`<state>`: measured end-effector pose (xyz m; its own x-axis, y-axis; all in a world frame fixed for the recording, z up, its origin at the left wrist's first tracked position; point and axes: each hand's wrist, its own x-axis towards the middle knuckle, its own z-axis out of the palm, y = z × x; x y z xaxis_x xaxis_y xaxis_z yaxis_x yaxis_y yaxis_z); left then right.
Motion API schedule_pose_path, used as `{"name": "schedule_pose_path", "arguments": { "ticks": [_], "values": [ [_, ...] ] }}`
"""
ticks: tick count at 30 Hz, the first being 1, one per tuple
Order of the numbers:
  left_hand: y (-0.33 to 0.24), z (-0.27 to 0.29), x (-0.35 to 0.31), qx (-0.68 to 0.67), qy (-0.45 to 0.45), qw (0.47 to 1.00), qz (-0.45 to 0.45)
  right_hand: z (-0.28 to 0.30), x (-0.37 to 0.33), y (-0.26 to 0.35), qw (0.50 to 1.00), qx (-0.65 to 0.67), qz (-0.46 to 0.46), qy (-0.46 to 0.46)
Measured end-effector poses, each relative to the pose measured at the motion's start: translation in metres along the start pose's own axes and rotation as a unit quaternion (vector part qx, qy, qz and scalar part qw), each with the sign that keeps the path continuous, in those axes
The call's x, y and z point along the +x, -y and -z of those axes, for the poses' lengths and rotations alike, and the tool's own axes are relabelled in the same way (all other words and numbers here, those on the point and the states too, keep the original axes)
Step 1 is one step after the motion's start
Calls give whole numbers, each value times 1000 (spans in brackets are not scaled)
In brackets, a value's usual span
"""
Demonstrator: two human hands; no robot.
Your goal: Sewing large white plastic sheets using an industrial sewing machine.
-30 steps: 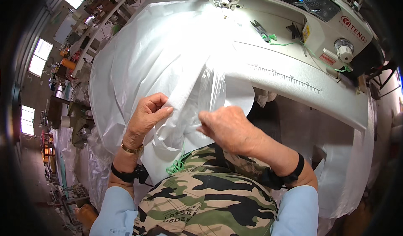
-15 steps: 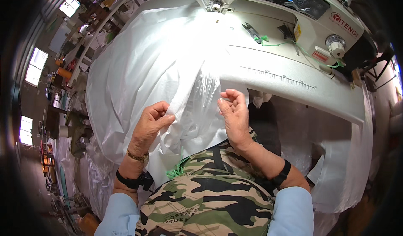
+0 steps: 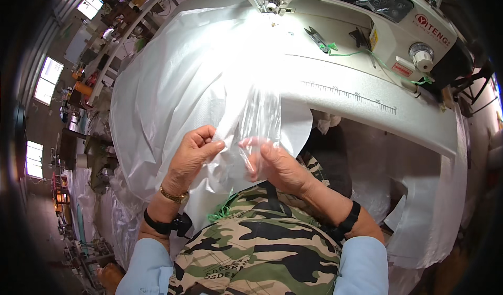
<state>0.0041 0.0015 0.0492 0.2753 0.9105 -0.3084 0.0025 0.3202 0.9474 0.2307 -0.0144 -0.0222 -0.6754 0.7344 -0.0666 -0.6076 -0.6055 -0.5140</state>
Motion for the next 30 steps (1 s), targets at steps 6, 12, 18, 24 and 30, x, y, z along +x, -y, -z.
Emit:
{"name": "schedule_pose_path", "arguments": {
  "ticks": [6,12,18,24,30],
  "values": [
    [18,-10,0,5,36,998,58,-11,20,-20,990,-130,22,-50],
    [7,8,-3,7,-32,999,5,17,26,-37,984,-113,28,-137],
    [-20,51,-4,55,-68,996,-22,38,3,-27,949,-148,-5,-279],
    [-19,45,-3,43,-38,998,-25,12,9,-14,945,-167,66,-272],
    [-15,39,-6,62,-60,996,-34,-19,13,-13,958,-189,77,-202]
  ]
}}
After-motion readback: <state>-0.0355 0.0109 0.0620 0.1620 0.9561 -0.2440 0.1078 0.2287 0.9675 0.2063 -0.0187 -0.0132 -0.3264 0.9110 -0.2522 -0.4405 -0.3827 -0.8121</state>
